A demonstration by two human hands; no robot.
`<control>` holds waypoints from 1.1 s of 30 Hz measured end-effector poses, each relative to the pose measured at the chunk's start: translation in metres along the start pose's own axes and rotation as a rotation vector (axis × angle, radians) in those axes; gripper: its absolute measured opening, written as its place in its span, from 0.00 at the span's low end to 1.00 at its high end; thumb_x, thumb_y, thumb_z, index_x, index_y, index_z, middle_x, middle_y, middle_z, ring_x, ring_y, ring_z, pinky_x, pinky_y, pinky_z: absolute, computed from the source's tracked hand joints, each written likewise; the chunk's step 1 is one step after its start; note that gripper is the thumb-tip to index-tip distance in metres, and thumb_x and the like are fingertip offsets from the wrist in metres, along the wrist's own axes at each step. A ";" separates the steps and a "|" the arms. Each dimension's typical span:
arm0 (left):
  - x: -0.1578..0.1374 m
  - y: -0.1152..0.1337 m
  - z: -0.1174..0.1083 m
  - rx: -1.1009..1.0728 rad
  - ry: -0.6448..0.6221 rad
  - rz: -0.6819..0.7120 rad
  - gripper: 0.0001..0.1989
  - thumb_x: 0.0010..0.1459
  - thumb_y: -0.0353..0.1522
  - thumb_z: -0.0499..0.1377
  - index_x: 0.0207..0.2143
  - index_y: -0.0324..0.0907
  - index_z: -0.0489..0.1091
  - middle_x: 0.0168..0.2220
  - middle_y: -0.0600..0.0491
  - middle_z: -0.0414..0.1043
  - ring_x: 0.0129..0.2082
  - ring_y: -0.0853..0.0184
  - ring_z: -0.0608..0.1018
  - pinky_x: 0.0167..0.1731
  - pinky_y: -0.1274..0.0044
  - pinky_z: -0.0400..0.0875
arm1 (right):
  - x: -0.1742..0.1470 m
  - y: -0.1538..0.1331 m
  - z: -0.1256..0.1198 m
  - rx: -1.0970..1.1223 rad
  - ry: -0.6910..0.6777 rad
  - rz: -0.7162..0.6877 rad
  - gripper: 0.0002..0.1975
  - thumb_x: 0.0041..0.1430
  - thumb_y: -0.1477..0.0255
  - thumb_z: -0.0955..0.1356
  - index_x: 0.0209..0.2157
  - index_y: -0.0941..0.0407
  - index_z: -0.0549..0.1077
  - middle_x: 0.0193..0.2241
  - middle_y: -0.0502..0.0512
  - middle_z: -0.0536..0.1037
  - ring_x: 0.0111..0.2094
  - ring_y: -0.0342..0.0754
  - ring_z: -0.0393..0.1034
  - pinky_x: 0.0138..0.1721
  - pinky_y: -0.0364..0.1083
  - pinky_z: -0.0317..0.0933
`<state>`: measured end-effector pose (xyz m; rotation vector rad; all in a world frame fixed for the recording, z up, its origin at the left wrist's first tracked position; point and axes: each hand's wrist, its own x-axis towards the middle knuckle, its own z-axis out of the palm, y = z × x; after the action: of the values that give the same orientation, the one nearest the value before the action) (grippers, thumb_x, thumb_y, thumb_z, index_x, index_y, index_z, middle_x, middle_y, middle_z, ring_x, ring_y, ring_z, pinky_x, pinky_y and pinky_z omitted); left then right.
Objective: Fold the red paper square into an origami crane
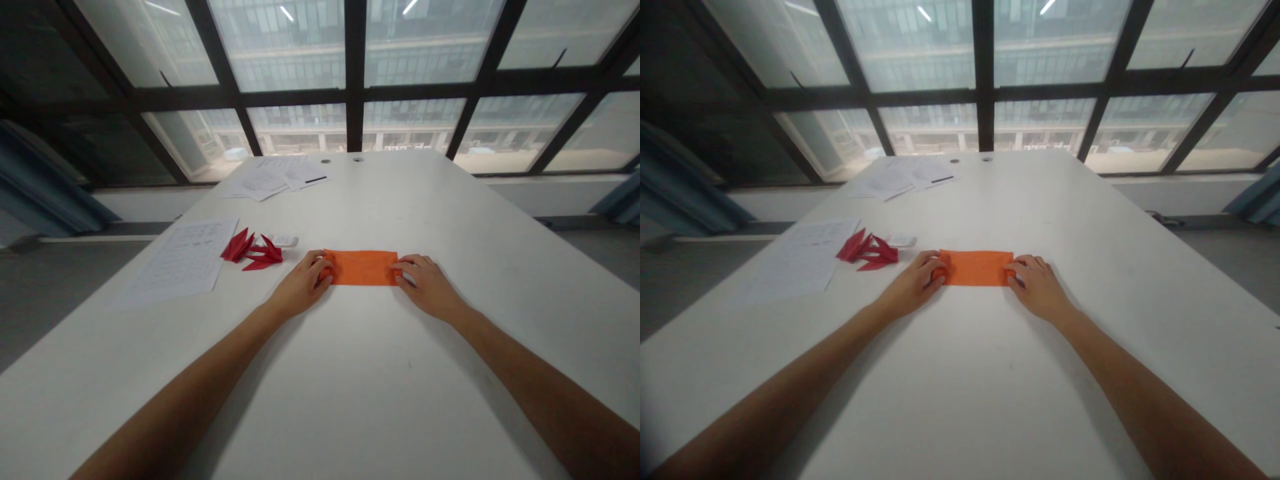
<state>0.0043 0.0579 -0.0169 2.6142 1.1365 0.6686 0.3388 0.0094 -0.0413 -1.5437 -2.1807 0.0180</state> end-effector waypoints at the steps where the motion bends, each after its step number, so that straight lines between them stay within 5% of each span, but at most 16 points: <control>1: 0.000 0.000 0.000 -0.001 0.000 0.003 0.11 0.69 0.35 0.54 0.51 0.44 0.70 0.61 0.42 0.64 0.61 0.55 0.72 0.64 0.60 0.68 | 0.000 0.000 0.000 0.002 -0.001 -0.002 0.16 0.68 0.68 0.64 0.53 0.52 0.77 0.53 0.60 0.76 0.52 0.58 0.70 0.57 0.58 0.63; 29: -0.004 0.003 -0.003 -0.016 -0.006 -0.032 0.10 0.68 0.32 0.55 0.49 0.45 0.70 0.60 0.43 0.66 0.59 0.56 0.74 0.62 0.61 0.71 | -0.001 -0.004 -0.003 0.046 -0.004 -0.014 0.15 0.68 0.69 0.65 0.53 0.51 0.76 0.52 0.60 0.77 0.53 0.58 0.70 0.58 0.59 0.64; 33: 0.000 0.003 -0.005 -0.009 0.026 -0.056 0.16 0.67 0.32 0.55 0.56 0.45 0.67 0.64 0.41 0.62 0.62 0.54 0.72 0.62 0.59 0.71 | -0.001 -0.007 -0.004 0.034 0.006 0.005 0.15 0.68 0.69 0.65 0.53 0.51 0.76 0.52 0.60 0.77 0.52 0.58 0.69 0.57 0.59 0.64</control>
<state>0.0039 0.0555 -0.0116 2.5633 1.2056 0.6967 0.3344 0.0052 -0.0367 -1.5287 -2.1610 0.0525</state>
